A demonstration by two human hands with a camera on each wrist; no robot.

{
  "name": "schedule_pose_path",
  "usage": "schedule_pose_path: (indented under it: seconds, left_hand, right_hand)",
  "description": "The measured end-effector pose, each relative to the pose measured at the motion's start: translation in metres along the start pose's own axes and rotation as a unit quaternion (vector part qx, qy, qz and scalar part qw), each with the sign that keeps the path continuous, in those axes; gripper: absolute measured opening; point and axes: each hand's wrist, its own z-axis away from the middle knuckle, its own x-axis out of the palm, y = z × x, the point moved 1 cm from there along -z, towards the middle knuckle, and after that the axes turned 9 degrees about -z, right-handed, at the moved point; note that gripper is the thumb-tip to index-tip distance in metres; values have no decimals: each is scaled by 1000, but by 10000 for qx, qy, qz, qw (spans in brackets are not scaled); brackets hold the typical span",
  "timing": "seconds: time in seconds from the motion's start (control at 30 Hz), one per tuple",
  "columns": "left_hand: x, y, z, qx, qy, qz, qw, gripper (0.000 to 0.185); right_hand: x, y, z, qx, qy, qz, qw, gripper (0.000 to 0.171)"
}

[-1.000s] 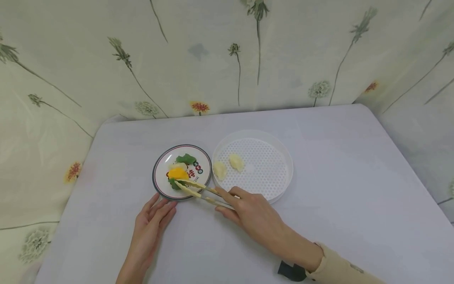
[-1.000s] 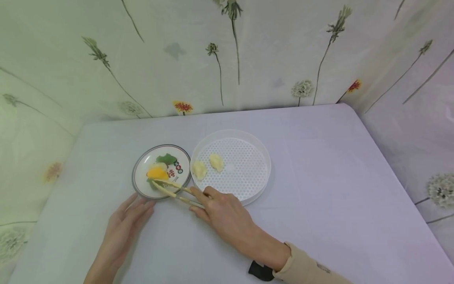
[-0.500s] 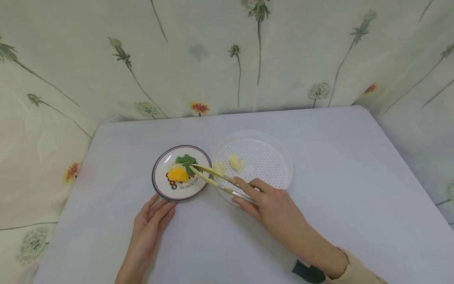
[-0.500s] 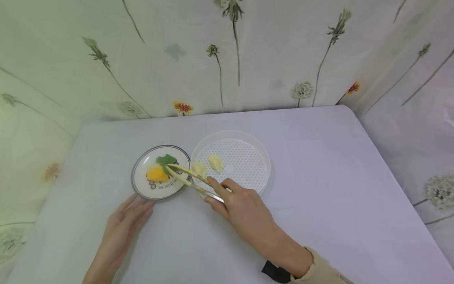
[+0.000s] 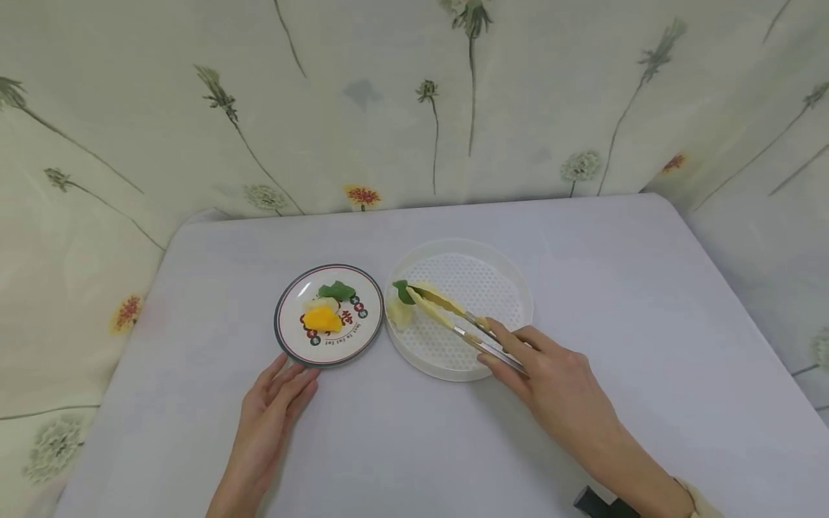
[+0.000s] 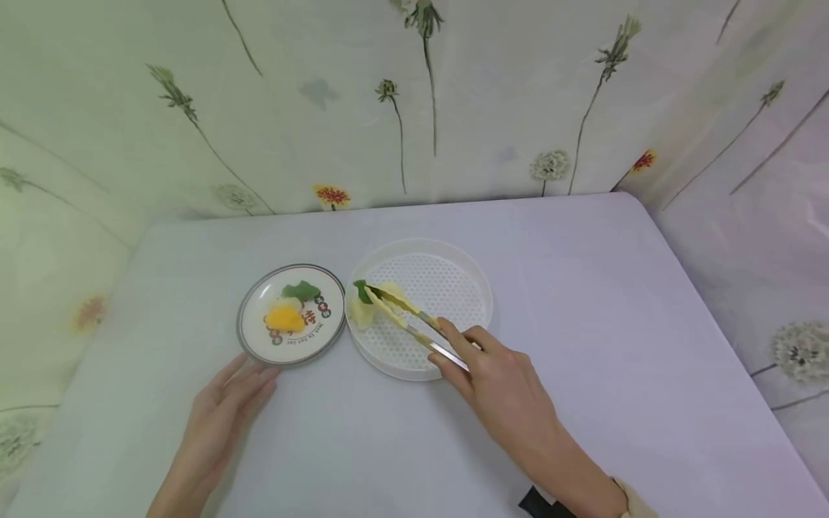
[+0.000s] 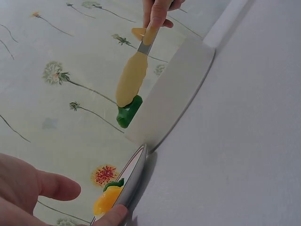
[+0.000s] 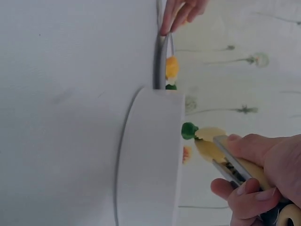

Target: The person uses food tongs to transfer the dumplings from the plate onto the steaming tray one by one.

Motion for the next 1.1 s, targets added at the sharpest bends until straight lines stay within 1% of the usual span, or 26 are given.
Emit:
schedule_pose_path:
  seconds: [0.13, 0.4, 0.6, 0.77, 0.9, 1.1]
  left_hand:
    - [1, 0, 0, -40, 3, 18, 10000, 73]
    - [1, -1, 1, -5, -15, 7, 10000, 75]
    - [0, -1, 0, 4, -19, 28, 10000, 73]
    - [-2, -1, 1, 13, -23, 20, 10000, 73]
    - [-1, -1, 0, 8, -31, 5, 10000, 74]
    - [0, -1, -1, 35, -31, 4, 10000, 73]
  right_hand:
    - [-2, 3, 6, 62, 26, 3, 10000, 58]
    - [2, 3, 4, 148, 21, -140, 9998, 61]
    - [4, 3, 3, 115, 13, -130, 9998, 62]
    - [5, 2, 2, 43, 0, -117, 9999, 68]
    - [7, 0, -1, -1, -46, -150, 9999, 73]
    - [11, -7, -6, -1, -120, -161, 9998, 74]
